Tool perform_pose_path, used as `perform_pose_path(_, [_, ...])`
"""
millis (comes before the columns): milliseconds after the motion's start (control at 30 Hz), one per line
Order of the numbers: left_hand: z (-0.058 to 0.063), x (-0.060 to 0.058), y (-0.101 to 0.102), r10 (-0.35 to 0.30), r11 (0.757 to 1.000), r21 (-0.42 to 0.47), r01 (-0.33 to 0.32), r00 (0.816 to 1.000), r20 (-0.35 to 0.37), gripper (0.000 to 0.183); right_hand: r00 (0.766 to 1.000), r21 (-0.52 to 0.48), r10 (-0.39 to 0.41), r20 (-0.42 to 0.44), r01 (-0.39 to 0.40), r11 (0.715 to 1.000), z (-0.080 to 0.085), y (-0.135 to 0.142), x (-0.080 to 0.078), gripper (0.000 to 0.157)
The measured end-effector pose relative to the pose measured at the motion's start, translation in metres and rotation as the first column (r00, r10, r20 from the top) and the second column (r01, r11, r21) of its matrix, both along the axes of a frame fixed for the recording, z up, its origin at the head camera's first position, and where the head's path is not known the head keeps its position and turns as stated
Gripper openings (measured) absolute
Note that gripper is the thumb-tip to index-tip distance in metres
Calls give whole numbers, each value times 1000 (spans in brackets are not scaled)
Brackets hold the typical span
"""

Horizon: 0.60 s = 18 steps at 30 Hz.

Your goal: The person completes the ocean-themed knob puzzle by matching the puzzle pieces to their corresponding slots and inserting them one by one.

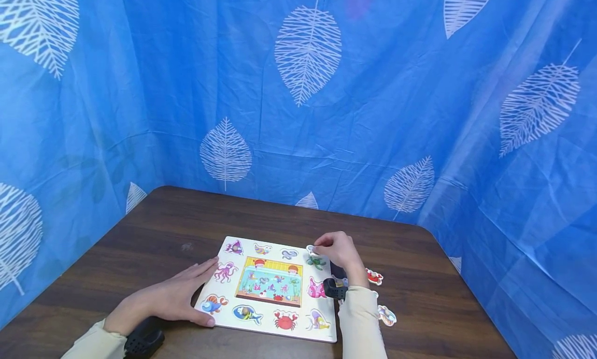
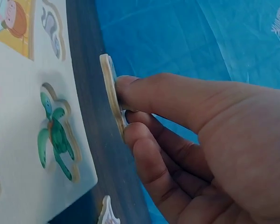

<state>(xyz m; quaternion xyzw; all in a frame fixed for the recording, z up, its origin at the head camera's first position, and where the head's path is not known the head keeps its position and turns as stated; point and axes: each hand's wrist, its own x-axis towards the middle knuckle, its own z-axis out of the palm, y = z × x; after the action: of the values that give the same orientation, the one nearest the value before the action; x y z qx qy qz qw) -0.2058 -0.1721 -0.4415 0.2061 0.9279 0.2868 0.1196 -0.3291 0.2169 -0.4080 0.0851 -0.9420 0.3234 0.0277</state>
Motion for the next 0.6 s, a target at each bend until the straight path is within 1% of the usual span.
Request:
perform_pose_path(333, [2, 1, 1, 10, 1000, -7, -9, 1000, 11, 126, 1000, -7, 16, -17, -16, 1000, 0, -12, 0, 7])
perform_pose_path(600, [2, 0, 0, -2, 1000, 10, 2, 1000, 4, 124, 1000, -17, 24, -11, -25, 1000, -3, -23, 1, 6])
